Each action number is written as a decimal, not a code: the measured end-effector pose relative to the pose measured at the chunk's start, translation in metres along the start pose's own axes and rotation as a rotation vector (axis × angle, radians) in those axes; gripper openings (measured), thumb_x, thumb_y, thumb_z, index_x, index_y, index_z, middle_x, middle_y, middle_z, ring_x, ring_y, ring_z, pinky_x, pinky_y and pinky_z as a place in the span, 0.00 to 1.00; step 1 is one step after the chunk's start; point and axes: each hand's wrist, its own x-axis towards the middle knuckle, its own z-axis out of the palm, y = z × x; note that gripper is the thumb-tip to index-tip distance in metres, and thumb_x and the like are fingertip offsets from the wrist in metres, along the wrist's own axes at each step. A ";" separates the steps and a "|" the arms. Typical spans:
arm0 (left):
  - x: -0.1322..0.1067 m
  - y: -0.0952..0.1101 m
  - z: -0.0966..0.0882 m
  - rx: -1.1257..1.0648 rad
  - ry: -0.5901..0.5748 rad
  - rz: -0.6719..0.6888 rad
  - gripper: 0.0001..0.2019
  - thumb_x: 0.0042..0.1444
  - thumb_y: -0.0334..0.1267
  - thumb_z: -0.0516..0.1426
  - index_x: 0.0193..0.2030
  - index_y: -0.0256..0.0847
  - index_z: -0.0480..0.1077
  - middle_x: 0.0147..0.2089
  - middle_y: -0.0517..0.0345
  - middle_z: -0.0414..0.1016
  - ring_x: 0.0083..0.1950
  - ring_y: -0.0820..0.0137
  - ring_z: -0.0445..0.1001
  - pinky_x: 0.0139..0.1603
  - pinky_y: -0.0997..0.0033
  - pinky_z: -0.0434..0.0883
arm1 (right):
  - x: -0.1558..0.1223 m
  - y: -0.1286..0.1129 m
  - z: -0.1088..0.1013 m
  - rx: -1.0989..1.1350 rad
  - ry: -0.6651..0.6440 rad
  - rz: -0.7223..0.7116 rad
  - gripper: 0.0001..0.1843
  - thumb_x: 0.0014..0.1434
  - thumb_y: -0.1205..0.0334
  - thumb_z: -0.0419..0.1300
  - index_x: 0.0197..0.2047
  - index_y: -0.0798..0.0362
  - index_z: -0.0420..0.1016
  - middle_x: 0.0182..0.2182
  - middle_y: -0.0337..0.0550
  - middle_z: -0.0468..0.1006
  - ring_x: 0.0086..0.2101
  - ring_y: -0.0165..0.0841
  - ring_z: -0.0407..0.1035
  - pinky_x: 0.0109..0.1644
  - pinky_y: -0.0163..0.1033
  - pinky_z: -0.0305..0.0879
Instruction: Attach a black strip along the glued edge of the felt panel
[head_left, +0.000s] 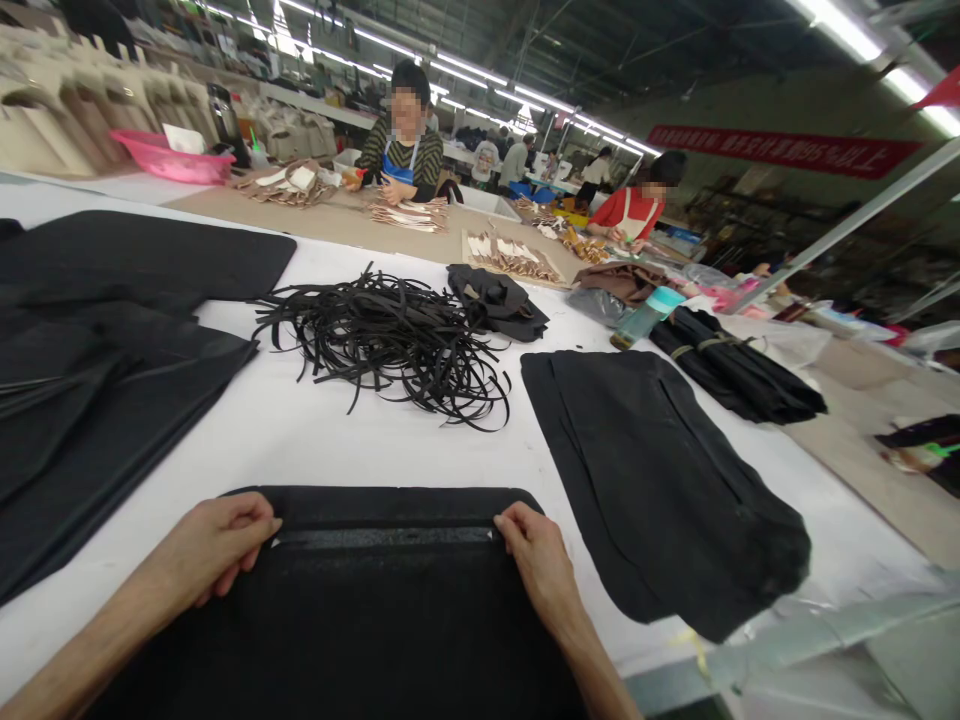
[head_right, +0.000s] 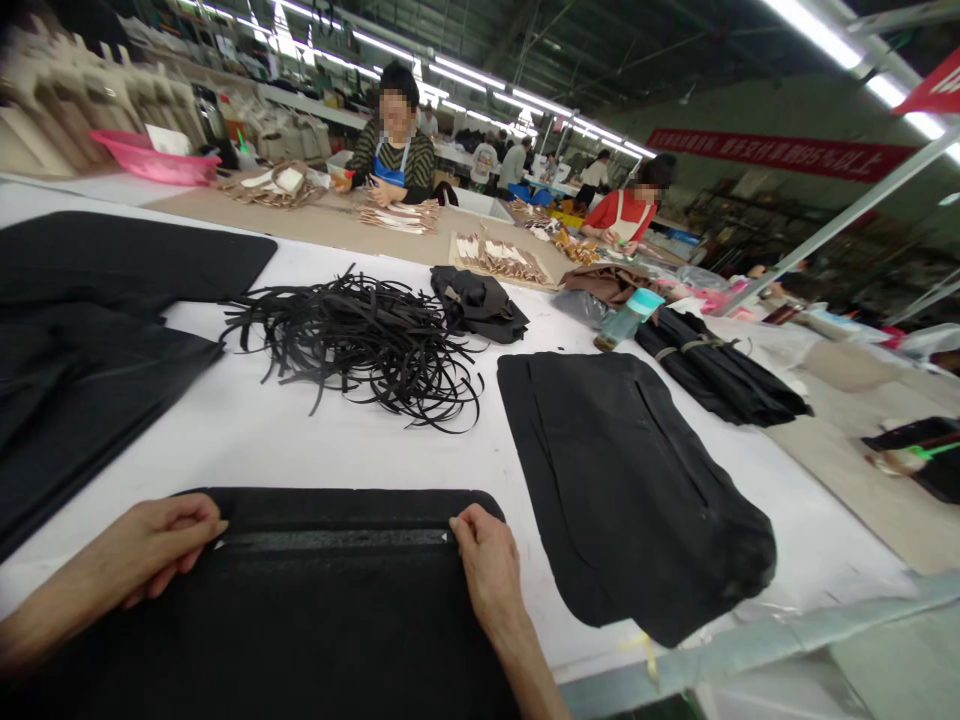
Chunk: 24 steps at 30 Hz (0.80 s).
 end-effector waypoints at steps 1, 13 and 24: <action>0.001 -0.001 0.000 -0.009 -0.009 0.001 0.16 0.37 0.54 0.50 0.23 0.43 0.58 0.13 0.66 0.62 0.10 0.76 0.56 0.09 0.78 0.50 | 0.000 -0.001 0.000 -0.019 0.011 -0.003 0.13 0.57 0.56 0.50 0.23 0.50 0.62 0.18 0.33 0.64 0.23 0.29 0.60 0.26 0.34 0.50; 0.003 -0.007 -0.001 -0.035 -0.025 0.036 0.14 0.42 0.51 0.51 0.23 0.42 0.59 0.14 0.66 0.63 0.10 0.77 0.56 0.09 0.80 0.50 | -0.001 0.000 0.009 -0.222 0.075 -0.058 0.13 0.59 0.55 0.48 0.24 0.49 0.60 0.18 0.34 0.64 0.23 0.31 0.59 0.27 0.36 0.46; -0.002 0.001 -0.003 -0.063 -0.031 0.039 0.12 0.43 0.48 0.51 0.23 0.41 0.59 0.13 0.67 0.62 0.10 0.78 0.55 0.09 0.80 0.49 | -0.001 -0.005 0.008 -0.262 0.053 -0.018 0.13 0.58 0.54 0.49 0.24 0.49 0.61 0.17 0.34 0.65 0.22 0.30 0.61 0.26 0.35 0.47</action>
